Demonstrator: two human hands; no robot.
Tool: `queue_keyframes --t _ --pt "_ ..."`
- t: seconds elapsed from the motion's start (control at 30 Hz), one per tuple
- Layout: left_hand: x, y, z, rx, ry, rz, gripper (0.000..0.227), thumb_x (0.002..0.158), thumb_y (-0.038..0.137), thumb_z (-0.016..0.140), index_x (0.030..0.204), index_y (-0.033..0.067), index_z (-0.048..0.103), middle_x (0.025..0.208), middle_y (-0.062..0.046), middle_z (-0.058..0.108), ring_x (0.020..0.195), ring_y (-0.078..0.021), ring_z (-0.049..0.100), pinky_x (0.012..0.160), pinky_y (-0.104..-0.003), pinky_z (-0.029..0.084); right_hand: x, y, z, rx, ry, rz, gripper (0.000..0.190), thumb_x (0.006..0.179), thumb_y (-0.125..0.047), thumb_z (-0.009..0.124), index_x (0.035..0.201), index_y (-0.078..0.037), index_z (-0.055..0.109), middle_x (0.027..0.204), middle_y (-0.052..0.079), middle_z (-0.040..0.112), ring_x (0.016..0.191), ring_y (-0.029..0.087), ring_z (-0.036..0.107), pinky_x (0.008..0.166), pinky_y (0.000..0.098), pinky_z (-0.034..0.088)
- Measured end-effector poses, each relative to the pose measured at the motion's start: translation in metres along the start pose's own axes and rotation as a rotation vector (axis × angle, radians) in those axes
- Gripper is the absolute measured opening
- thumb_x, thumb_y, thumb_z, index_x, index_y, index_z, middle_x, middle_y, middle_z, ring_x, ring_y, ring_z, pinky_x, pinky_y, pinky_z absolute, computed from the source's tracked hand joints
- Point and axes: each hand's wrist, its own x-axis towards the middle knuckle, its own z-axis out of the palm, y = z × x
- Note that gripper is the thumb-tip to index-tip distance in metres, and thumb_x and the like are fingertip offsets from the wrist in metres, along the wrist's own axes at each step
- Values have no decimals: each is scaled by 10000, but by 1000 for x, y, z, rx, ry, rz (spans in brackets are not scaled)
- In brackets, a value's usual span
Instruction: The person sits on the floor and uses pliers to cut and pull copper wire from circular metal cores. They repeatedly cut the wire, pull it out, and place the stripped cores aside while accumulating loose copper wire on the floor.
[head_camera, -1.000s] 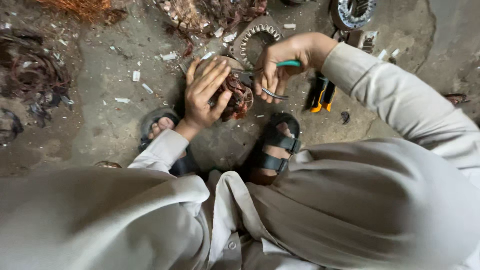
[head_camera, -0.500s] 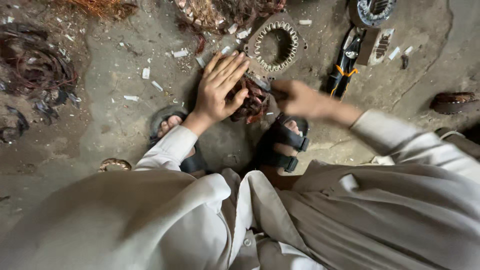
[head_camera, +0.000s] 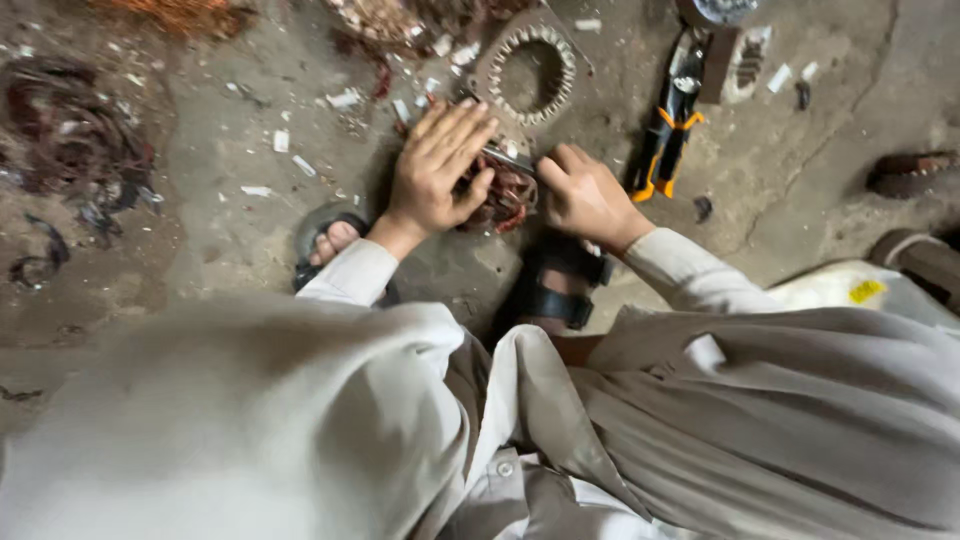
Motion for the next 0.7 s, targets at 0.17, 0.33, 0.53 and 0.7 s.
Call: queue_keyframes --t 0.17,0.33,0.53,0.7 --pt "0 -4 7 0 8 -33 472 1076 348 528 1442 62 612 1487 -125 604 1434 -297 544 1275 -491 339 5 -11 -13 10 38 1 266 767 -40 667 993 11 537 961 218 543 932 437 575 792 511 493" --pt "0 -7 7 -90 -55 -73 467 1075 361 469 1396 73 649 1458 -116 632 1415 -285 552 1264 -518 304 11 -2 -42 716 -347 244 428 784 -100 637 1192 -5 552 1029 154 670 978 406 629 804 482 520" --pt "7 11 2 72 -30 -10 469 1118 241 396 1488 9 568 1526 -181 568 1462 -332 491 1266 -527 265 6 13 -18 -78 -53 -117 262 774 -90 681 1007 -32 577 949 191 554 864 404 584 706 498 512" --pt "-11 25 6 115 -54 14 449 1121 223 438 1476 -10 583 1521 -187 571 1458 -343 483 1259 -513 275 -7 5 1 -212 143 -200 202 809 -87 691 950 -59 549 937 167 529 868 385 570 706 473 498"
